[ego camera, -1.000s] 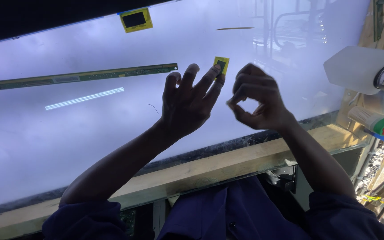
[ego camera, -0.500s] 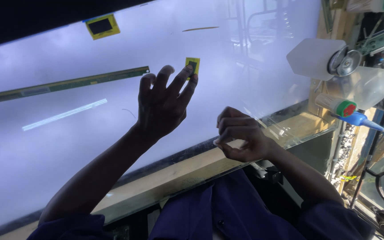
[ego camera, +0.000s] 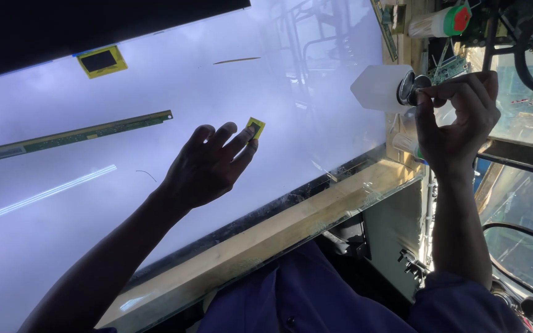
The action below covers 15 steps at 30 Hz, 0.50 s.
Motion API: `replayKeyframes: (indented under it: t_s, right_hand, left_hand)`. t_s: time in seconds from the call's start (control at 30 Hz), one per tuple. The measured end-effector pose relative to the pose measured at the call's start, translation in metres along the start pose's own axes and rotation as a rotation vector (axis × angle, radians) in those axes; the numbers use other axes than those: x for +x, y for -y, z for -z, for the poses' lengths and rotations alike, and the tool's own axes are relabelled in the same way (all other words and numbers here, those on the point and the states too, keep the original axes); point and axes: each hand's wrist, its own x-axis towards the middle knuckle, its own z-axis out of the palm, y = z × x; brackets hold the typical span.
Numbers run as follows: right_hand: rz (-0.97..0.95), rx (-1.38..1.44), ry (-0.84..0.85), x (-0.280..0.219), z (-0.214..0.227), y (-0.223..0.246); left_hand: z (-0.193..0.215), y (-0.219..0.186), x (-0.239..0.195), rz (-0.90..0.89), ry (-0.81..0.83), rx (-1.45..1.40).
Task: The person holds a small yellow-backed electronic component and repeatedly rubs a white putty-like substance onto its surface. The person continues this rubbing action on the same component throughout the clip.
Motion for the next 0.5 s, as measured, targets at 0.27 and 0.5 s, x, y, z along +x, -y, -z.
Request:
replayKeyframes:
  t_s: [0.27, 0.5]
  right_hand:
    - [0.043, 0.050, -0.157, 0.001, -0.011, 0.026]
    - [0.090, 0.503, -0.095, 0.010, -0.109, 0.121]
  left_hand:
    - [-0.003, 0.005, -0.002, 0.003, 0.020, 0.011]
    - [-0.001, 0.009, -0.016, 0.055, -0.002, -0.001]
